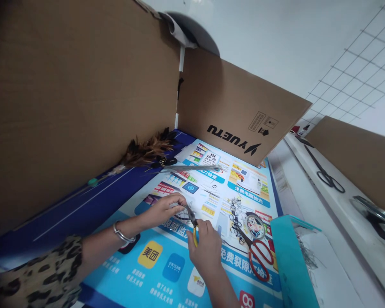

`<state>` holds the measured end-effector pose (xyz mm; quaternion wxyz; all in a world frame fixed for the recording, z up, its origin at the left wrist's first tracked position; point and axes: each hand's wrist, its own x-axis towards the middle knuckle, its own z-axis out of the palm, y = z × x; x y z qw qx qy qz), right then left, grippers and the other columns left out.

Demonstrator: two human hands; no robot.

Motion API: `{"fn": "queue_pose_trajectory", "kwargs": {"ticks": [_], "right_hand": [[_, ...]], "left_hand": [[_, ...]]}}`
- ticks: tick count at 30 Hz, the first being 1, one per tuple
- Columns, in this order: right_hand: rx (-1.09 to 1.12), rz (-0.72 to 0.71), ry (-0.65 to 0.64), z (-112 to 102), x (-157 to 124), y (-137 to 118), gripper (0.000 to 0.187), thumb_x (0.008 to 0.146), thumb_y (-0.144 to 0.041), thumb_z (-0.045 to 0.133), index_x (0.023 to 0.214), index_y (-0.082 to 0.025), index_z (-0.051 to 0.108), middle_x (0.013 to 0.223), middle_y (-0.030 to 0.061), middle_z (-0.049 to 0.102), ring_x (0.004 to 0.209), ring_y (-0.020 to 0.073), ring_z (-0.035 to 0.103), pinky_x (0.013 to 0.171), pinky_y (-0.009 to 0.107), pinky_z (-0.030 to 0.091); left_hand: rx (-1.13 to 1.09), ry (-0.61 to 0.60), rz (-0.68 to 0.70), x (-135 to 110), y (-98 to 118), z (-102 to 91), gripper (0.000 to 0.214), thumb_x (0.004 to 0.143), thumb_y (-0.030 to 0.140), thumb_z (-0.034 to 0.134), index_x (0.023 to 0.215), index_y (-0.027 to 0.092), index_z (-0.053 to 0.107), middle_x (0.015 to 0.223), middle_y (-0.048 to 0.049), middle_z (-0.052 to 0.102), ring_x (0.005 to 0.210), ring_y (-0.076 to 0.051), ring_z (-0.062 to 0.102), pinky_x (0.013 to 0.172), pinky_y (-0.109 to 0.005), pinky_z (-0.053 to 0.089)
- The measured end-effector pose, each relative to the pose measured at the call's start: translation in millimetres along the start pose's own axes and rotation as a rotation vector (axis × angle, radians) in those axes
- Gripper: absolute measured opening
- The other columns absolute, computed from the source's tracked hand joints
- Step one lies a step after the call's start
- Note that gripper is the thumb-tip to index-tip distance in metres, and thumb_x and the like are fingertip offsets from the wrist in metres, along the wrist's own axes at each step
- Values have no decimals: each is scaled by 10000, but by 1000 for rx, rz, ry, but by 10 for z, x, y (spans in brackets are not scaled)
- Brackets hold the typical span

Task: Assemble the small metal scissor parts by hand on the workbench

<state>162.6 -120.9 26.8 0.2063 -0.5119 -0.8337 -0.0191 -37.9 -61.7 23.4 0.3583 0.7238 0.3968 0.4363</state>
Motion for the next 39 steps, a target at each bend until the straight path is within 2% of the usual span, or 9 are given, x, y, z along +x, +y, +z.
{"fn": "queue_pose_trajectory", "kwargs": {"ticks": [8, 13, 18, 25, 39], "right_hand": [[179, 22, -16, -2, -4, 6, 278, 849, -325, 466, 1063, -148, 478, 803, 55, 537, 710, 173, 533, 624, 273, 430], [205, 12, -73, -55, 7, 27, 322, 843, -348, 474, 1105, -161, 454, 894, 78, 543, 785, 195, 540, 662, 301, 445], [65, -23, -113, -77, 14, 25, 386, 840, -384, 474, 1138, -142, 443, 967, 115, 537, 875, 241, 527, 708, 347, 444], [-173, 1, -197, -66, 26, -54, 398, 835, -416, 478, 1125, -144, 455, 924, 99, 534, 786, 238, 534, 634, 333, 421], [-239, 6, -210, -13, 4, -85, 262, 851, -409, 452, 976, -181, 482, 838, 51, 523, 650, 186, 536, 527, 270, 321]], "left_hand": [[59, -10, 48, 3, 1, -18, 116, 848, 199, 454, 780, 156, 538, 799, -25, 550, 789, -150, 501, 735, -264, 391], [93, -19, 114, -2, -15, -20, 182, 884, 237, 399, 787, 153, 528, 794, -37, 544, 781, -155, 485, 744, -277, 382], [89, -19, 140, -4, -33, -16, 209, 894, 265, 382, 789, 154, 524, 790, -39, 534, 779, -155, 479, 743, -277, 383], [75, -37, 153, -7, -49, -28, 163, 882, 230, 403, 814, 152, 528, 814, -45, 534, 798, -156, 484, 747, -279, 392], [83, -70, 176, -20, -37, -51, 153, 881, 213, 399, 831, 157, 532, 832, -48, 534, 812, -156, 487, 755, -287, 399]]}}
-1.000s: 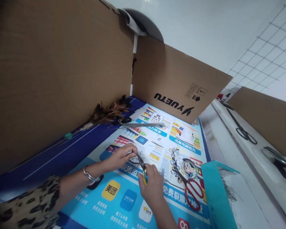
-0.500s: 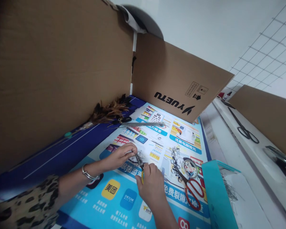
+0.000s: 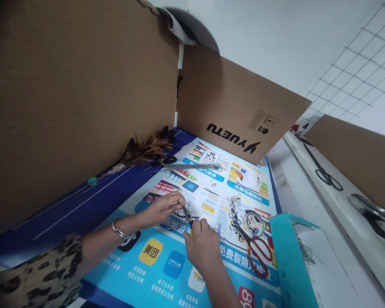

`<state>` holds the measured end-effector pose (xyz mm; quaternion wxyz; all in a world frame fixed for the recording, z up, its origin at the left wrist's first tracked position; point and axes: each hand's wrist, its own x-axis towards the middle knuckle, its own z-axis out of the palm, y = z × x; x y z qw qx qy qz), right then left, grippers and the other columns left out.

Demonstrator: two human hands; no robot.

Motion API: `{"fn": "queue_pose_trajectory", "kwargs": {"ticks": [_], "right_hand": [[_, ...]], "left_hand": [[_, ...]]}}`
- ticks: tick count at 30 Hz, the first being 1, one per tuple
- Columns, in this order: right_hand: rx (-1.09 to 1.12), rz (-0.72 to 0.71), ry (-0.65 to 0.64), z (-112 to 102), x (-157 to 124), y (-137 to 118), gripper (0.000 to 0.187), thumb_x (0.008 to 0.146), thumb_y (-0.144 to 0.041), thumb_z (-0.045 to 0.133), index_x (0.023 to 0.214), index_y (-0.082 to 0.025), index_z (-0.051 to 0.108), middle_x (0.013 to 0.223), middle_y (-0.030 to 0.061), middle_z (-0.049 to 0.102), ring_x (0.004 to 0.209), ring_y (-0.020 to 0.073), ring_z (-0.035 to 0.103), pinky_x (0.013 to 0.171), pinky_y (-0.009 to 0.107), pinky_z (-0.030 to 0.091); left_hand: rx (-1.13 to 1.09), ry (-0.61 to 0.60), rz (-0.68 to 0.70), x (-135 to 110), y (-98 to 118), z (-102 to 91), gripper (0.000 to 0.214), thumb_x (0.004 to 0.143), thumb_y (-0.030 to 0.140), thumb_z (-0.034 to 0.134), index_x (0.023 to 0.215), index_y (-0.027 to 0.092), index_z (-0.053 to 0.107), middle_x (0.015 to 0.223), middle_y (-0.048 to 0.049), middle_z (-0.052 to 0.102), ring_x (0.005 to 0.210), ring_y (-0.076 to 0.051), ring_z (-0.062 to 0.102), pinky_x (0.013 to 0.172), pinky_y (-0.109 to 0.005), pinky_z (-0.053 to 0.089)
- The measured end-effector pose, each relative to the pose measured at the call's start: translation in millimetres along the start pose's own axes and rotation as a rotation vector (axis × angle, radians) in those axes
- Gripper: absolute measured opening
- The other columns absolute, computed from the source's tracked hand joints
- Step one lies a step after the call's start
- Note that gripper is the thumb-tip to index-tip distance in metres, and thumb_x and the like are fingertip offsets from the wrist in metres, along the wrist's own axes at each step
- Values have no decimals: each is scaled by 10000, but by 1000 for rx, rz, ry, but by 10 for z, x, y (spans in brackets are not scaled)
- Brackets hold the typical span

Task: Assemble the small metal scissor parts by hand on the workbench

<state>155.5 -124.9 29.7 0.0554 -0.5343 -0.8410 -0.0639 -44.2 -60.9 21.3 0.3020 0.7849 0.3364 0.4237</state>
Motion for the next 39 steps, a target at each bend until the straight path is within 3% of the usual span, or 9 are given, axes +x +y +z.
{"fn": "queue_pose_trajectory", "kwargs": {"ticks": [17, 28, 39], "right_hand": [[310, -28, 89, 59, 32, 149, 370, 852, -374, 447, 1146, -148, 442, 962, 105, 522, 862, 231, 527, 693, 334, 449], [211, -56, 112, 178, 58, 183, 381, 844, -378, 478, 1125, -121, 464, 945, 128, 533, 851, 241, 517, 695, 353, 442], [90, -26, 17, 172, 77, 124, 371, 845, -398, 465, 1106, -136, 489, 861, 86, 528, 726, 205, 521, 590, 290, 394]], "left_hand": [[21, 48, -55, 36, -10, 14, 170, 881, 210, 399, 807, 156, 542, 807, -46, 554, 796, -161, 496, 747, -289, 398], [10, 33, -96, 27, -21, 54, 154, 889, 201, 385, 829, 162, 522, 825, -57, 547, 825, -172, 484, 767, -302, 386], [-36, 7, -169, 24, -31, 68, 191, 901, 260, 372, 815, 164, 513, 817, -46, 538, 809, -167, 483, 745, -287, 386]]}}
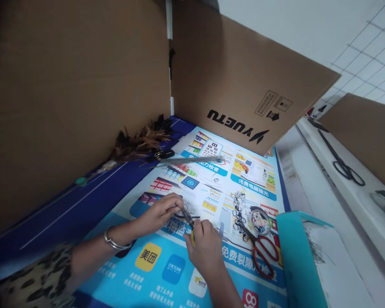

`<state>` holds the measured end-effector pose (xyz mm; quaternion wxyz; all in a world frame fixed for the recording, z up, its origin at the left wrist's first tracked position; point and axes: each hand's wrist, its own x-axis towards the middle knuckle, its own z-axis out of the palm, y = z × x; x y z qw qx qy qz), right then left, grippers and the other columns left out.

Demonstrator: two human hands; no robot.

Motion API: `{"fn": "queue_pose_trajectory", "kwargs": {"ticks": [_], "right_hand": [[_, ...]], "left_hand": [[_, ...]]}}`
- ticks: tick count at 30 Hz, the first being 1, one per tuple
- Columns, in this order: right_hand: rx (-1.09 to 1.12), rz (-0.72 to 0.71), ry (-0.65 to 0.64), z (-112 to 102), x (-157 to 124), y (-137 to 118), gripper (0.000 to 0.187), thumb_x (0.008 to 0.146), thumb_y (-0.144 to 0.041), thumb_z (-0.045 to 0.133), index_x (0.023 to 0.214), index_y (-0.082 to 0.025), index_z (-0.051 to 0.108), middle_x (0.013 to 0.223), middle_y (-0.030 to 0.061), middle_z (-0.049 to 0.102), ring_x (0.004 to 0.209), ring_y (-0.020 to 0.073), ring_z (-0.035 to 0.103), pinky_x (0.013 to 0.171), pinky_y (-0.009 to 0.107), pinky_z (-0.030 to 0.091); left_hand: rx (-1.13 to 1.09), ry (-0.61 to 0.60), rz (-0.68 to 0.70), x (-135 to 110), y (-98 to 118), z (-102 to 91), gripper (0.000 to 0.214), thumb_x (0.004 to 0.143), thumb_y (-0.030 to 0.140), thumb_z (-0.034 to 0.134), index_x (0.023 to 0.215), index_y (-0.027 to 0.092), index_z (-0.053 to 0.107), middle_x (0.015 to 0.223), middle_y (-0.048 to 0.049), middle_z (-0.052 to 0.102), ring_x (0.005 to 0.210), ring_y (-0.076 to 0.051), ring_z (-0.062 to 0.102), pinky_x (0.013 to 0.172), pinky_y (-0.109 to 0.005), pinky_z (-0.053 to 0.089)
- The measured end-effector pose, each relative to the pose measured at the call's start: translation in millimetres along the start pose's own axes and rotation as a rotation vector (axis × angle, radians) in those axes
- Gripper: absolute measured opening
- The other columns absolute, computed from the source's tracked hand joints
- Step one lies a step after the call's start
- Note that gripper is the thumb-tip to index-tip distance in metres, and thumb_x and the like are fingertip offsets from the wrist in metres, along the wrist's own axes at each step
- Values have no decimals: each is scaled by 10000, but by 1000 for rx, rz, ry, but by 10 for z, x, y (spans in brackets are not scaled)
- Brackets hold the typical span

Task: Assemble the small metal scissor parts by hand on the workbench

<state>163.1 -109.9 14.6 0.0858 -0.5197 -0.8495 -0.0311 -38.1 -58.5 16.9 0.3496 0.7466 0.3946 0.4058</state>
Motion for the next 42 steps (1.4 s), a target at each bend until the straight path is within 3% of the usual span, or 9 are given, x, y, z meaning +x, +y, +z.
{"fn": "queue_pose_trajectory", "kwargs": {"ticks": [14, 18, 24, 27, 29, 33, 37, 42], "right_hand": [[-89, 16, 85, 97, -85, -117, 347, 841, -442, 458, 1013, -146, 511, 812, 59, 518, 654, 169, 516, 530, 245, 352], [-99, 11, 143, 105, -87, -115, 421, 830, -479, 460, 1064, -131, 500, 843, 77, 532, 694, 193, 527, 565, 272, 390], [99, -70, 243, -13, -68, 156, 415, 844, -426, 463, 1144, -138, 469, 955, 118, 543, 904, 235, 514, 747, 348, 441], [117, 52, 302, -16, -45, 374, 413, 855, -415, 444, 1160, -139, 462, 1009, 131, 534, 938, 240, 504, 747, 351, 442], [75, 157, 277, 2, -27, 484, 425, 851, -429, 446, 1153, -132, 480, 1015, 139, 535, 935, 248, 502, 732, 356, 438], [15, 194, 281, -5, -13, 522, 411, 807, -454, 510, 1072, -144, 562, 1028, 136, 542, 980, 273, 473, 808, 417, 384], [266, 81, 364, -58, -32, 338, 250, 850, -345, 483, 986, -174, 604, 946, 86, 582, 944, 214, 502, 849, 384, 378], [641, 58, 284, -54, -57, 32, 209, 822, -323, 529, 958, -192, 619, 778, 30, 577, 697, 144, 525, 648, 266, 437]], "left_hand": [[-32, 17, -11, -52, -19, 12, 127, 836, 162, 418, 762, 153, 521, 753, -10, 528, 719, -139, 475, 671, -255, 383], [-54, 27, -14, -47, -39, 10, 128, 815, 159, 423, 765, 154, 541, 750, -7, 541, 715, -136, 480, 672, -253, 392], [-35, 119, -47, 19, -144, -13, 107, 770, 142, 455, 724, 159, 550, 721, 0, 551, 710, -140, 495, 666, -254, 386], [-51, 123, -75, 31, -185, -6, 110, 764, 148, 452, 723, 157, 554, 719, 1, 553, 699, -139, 500, 646, -248, 386], [-70, 86, -86, 22, -192, 12, 115, 763, 157, 452, 731, 155, 562, 719, 1, 557, 690, -137, 501, 638, -246, 390], [-93, 9, -89, -12, -153, 49, 121, 773, 183, 458, 756, 155, 575, 736, 0, 567, 688, -136, 506, 641, -248, 400], [-55, -62, -71, -58, -51, 79, 123, 784, 197, 472, 769, 158, 588, 755, -5, 579, 714, -141, 520, 661, -250, 401], [3, -155, 35, -138, 120, 145, 139, 807, 189, 472, 798, 168, 609, 789, -11, 592, 775, -144, 526, 724, -257, 393]]}}
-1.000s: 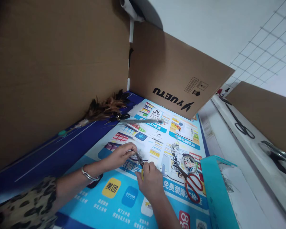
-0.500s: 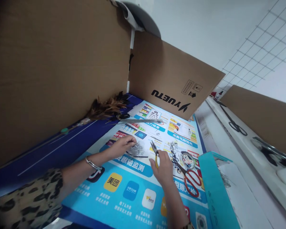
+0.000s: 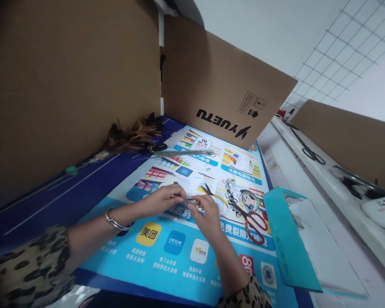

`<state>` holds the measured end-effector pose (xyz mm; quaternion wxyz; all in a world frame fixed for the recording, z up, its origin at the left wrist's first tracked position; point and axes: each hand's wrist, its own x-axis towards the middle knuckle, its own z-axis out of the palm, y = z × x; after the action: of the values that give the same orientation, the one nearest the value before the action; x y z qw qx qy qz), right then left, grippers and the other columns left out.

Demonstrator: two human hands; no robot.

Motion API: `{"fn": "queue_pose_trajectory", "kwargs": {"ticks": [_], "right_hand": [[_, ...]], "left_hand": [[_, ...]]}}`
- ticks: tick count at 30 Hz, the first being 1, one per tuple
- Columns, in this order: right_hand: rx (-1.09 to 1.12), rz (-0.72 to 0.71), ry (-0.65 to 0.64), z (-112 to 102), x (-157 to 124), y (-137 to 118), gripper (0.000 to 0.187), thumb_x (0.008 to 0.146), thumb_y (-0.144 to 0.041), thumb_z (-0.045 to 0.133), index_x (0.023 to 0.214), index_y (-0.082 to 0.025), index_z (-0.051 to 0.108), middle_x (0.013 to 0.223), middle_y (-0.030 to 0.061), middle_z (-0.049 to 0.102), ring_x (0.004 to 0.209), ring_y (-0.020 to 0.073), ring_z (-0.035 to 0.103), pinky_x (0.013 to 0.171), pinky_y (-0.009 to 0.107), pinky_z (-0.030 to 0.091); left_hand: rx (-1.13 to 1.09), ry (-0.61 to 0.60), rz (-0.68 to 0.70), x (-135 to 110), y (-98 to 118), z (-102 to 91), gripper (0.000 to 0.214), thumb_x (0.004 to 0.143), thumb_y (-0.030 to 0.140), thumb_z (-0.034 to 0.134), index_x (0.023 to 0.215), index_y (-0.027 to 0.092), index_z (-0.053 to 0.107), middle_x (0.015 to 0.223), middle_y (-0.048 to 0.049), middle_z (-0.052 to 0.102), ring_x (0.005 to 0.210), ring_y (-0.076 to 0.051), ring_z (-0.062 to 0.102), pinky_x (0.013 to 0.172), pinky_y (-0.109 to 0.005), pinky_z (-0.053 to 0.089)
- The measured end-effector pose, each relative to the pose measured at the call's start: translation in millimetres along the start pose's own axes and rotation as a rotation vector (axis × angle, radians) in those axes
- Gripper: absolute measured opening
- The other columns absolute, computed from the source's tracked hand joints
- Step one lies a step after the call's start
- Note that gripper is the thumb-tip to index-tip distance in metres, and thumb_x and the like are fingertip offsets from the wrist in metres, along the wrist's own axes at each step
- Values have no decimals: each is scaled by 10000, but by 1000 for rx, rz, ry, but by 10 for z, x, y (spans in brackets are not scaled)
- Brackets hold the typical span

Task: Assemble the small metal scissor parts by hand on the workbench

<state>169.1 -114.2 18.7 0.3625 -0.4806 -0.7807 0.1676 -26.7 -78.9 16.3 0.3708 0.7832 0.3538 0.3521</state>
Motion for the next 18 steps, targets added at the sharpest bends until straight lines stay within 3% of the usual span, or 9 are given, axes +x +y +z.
{"fn": "queue_pose_trajectory", "kwargs": {"ticks": [5, 10, 15, 18], "right_hand": [[207, 146, -33, 39, -7, -57, 144, 819, -292, 530, 776, -186, 618, 717, 8, 576, 646, 125, 503, 609, 236, 404], [429, 324, -14, -3, -1, 10, 149, 813, -318, 532, 778, -183, 583, 617, -27, 513, 572, 111, 455, 538, 221, 363], [584, 368, 37, -20, -1, 15, 139, 821, -306, 518, 783, -183, 568, 619, -30, 498, 571, 105, 452, 536, 217, 359], [553, 353, 50, -27, -4, 0, 127, 815, -298, 527, 787, -183, 575, 636, -25, 505, 587, 108, 454, 552, 220, 363]], "left_hand": [[-93, -122, -37, -39, 74, 39, 151, 820, 227, 474, 846, 165, 609, 803, -14, 595, 769, -140, 530, 716, -250, 398], [-255, -106, -101, -28, 49, 6, 233, 852, 309, 430, 959, 184, 595, 885, -19, 610, 820, -153, 532, 743, -263, 400], [-358, -116, -130, -11, 34, -5, 255, 852, 346, 431, 939, 184, 609, 888, -31, 614, 831, -159, 529, 751, -267, 391], [-401, -144, -169, -12, 19, 14, 240, 835, 344, 464, 931, 179, 610, 814, -20, 602, 734, -139, 511, 667, -247, 383]]}}
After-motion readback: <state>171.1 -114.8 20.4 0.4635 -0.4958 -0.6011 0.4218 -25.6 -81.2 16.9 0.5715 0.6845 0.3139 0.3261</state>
